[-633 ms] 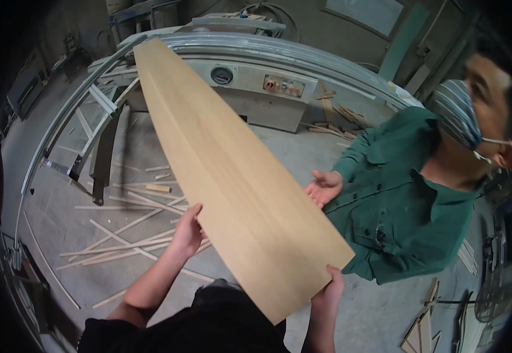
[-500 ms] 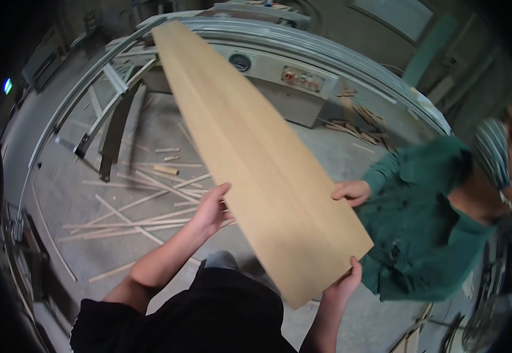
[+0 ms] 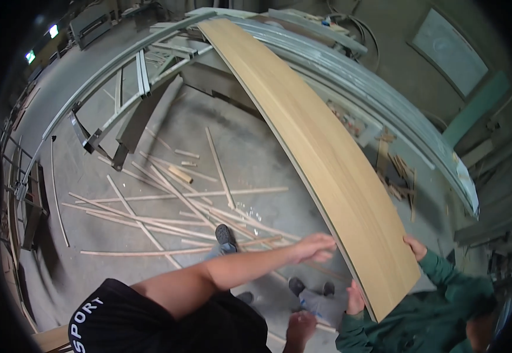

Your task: Cutting and moving long wooden planks using a sliding table saw in a furniture factory.

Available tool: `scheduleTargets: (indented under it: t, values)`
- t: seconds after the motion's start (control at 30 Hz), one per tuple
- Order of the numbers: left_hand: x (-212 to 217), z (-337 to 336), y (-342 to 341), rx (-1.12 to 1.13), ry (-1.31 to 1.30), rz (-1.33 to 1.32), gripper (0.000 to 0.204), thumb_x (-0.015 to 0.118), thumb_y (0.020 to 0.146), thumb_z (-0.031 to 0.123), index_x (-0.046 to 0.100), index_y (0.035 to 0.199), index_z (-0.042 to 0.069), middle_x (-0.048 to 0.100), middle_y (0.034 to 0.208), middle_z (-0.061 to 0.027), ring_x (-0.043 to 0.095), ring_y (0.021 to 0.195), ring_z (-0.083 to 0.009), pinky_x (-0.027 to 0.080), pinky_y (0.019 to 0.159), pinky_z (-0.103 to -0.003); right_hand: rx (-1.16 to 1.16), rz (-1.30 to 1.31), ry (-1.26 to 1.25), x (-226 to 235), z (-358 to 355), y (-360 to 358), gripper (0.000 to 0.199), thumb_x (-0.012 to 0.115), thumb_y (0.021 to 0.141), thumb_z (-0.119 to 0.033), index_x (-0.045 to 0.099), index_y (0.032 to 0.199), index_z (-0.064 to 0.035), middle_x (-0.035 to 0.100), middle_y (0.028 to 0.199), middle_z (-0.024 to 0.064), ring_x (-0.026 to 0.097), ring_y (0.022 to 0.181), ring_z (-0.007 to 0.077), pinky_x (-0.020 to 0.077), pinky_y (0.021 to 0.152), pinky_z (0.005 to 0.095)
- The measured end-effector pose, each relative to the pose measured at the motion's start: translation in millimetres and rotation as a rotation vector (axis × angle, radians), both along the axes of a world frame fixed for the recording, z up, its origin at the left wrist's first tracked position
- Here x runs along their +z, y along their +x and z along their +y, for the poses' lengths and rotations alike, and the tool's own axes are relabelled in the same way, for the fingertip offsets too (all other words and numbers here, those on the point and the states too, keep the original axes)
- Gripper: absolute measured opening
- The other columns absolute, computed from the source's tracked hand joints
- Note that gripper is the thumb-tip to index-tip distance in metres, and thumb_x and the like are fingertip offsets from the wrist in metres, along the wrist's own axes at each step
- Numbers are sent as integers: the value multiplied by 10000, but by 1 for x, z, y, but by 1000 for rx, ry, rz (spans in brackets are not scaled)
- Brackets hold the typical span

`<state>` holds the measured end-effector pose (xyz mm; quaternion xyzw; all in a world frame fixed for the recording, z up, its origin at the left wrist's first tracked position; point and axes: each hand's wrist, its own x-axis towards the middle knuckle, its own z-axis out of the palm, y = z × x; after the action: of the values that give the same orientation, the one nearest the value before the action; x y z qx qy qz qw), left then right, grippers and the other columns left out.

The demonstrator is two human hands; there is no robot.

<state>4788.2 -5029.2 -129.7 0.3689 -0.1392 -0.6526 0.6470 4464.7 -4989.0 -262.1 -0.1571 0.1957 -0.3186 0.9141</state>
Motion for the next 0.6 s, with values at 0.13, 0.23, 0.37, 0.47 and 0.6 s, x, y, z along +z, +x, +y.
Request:
scheduleTargets:
  t: [0.13, 0.23, 0.37, 0.47, 0.6]
  values:
    - [-74, 53, 65, 11, 41, -199, 430, 669, 838, 369, 548, 1124, 72, 569, 934, -9, 543, 761, -96, 464, 635, -230, 201, 407, 289, 42, 12, 139, 221, 476, 911, -294, 560, 946, -93, 611, 837, 92, 576, 699, 259, 496, 670, 389]
    - [-117, 109, 105, 16, 210, -296, 410, 686, 823, 341, 575, 1105, 64, 573, 892, 1, 537, 743, -93, 457, 624, -235, 285, 641, 218, 52, -3, 212, 261, 499, 903, -333, 540, 1007, -97, 607, 866, 103, 583, 707, 290, 510, 719, 438]
    - [-143, 217, 263, 204, 517, -247, 275, 667, 836, 299, 623, 974, 65, 580, 775, 17, 517, 665, -82, 447, 580, -242, 460, 616, 91, 68, -30, 404, 281, 505, 905, -370, 552, 972, -101, 606, 910, 105, 591, 901, 292, 491, 827, 453]
    - [-128, 266, 311, 530, 652, -116, 296, 615, 867, 321, 588, 1043, 85, 617, 957, -33, 583, 835, -143, 471, 720, -289, 513, 571, -13, 68, -68, 501, 395, 535, 886, -405, 493, 1116, -86, 555, 1088, 126, 562, 967, 317, 479, 840, 462]
    - [-110, 299, 356, 876, 637, 39, 321, 605, 867, 311, 547, 1078, 76, 622, 1008, -55, 604, 928, -194, 485, 801, -340, 588, 472, -147, 104, -91, 666, 564, 552, 871, -458, 411, 1252, -67, 488, 1216, 157, 504, 1084, 318, 404, 960, 471]
